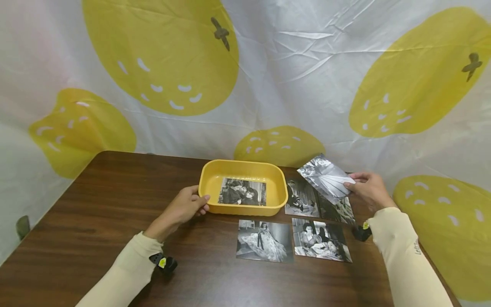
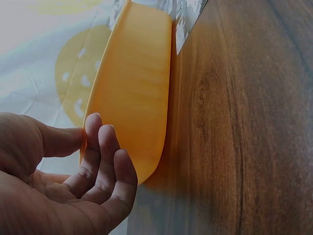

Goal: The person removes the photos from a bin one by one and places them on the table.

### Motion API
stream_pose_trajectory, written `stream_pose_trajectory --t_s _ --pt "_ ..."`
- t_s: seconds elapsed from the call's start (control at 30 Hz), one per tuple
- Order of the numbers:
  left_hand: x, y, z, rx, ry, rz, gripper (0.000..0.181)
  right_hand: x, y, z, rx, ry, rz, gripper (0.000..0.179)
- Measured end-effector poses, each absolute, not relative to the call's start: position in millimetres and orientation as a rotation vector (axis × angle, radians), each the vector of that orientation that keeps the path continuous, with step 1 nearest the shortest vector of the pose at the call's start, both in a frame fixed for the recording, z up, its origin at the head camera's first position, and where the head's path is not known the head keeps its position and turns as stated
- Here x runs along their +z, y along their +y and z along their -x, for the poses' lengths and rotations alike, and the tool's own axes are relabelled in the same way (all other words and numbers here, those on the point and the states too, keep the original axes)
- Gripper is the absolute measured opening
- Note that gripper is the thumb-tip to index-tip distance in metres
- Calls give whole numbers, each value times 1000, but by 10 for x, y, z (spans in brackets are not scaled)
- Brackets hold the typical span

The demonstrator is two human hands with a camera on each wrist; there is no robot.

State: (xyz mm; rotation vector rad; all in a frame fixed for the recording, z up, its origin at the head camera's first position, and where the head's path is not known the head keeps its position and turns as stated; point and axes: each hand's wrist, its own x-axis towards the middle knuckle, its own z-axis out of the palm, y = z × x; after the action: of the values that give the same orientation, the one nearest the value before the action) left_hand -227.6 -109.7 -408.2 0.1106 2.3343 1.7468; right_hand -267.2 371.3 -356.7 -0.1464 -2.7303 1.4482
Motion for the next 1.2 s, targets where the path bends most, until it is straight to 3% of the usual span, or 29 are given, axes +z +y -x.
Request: stream_pose_trajectory --t_s 0.3,0.67,1.2 --pt "-4091 -1086 2287 1737 2340 -105 35 -3778 4198 2466 1528 -2645 447 41" --pt "-4114 -1090 2281 1742 2341 -117 35 -3991 4466 2295 1929 -2184 756 19" --pt "-4088 -1092 2262 1757 2339 -122 36 -4154 4536 2130 1772 -2201 787 11"
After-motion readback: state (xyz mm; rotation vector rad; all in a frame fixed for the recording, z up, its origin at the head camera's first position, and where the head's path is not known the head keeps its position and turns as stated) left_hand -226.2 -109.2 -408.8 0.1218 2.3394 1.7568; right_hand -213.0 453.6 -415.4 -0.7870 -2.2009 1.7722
